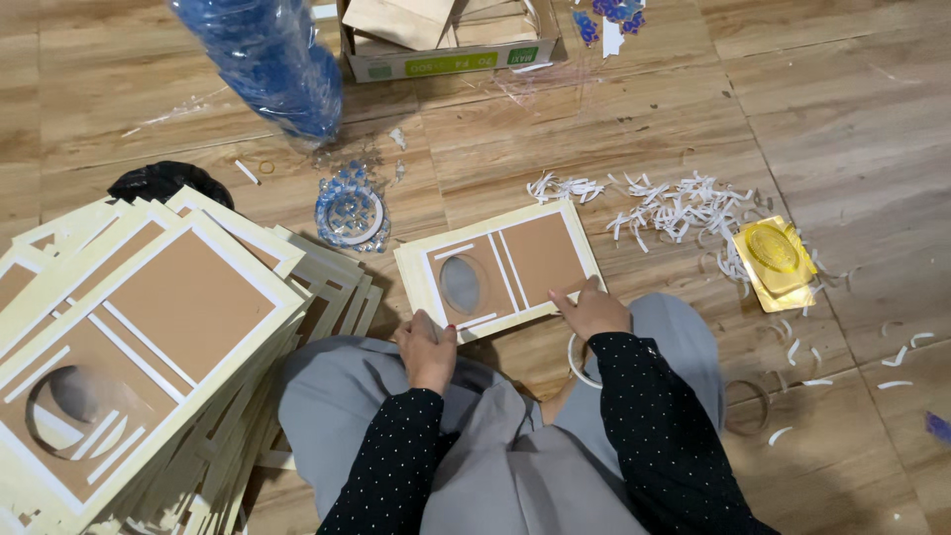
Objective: The person sits on the floor and applies white tape to the edges of a wooden frame with a circular cutout. They repeatedly tear off pieces of tape and press them onto the frame's surface.
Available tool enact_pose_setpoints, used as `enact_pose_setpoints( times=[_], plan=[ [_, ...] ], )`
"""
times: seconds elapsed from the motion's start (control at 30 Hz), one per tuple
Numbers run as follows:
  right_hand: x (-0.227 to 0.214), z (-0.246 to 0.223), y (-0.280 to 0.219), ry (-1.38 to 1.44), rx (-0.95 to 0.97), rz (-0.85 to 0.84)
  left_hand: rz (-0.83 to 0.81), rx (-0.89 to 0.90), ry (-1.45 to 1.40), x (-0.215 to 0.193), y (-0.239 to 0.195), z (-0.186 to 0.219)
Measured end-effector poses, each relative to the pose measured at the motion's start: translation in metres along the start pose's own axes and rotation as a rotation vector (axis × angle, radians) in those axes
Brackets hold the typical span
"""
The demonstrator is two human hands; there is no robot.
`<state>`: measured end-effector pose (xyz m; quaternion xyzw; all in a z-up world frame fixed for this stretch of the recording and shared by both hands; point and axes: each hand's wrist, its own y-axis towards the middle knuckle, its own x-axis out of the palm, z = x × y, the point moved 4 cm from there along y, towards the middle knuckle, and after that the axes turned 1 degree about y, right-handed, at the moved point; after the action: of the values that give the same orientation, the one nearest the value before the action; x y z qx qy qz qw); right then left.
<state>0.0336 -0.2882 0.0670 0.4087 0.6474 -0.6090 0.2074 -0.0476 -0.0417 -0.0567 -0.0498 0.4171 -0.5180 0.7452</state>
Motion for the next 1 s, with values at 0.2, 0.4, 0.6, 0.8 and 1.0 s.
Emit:
enact_pose_setpoints(
  times=[0.2, 0.4, 0.6, 0.8, 1.0],
  plan=[
    [-0.004, 0.019, 0.006, 0.173, -0.006, 0.122, -0.001, -0.005, 0.164, 0.002, -0.003, 0.003],
    [-0.008, 0.026, 0.004, 0.211, -0.031, 0.113, -0.01, -0.054, 0.031, 0.002, -0.012, 0.007],
    [0.002, 0.04, 0.026, 0.29, -0.017, 0.131, -0.058, -0.056, -0.25, 0.016, 0.014, -0.006],
    [0.018, 0.085, 0.081, 0.6, -0.051, 0.182, -0.053, 0.236, -0.634, -0.068, -0.056, 0.102],
    [-0.023, 0.03, -0.025, 1.21, -0.354, -0.071, 0.279, 0.363, -0.68, -0.247, -0.106, 0.092]
  ],
)
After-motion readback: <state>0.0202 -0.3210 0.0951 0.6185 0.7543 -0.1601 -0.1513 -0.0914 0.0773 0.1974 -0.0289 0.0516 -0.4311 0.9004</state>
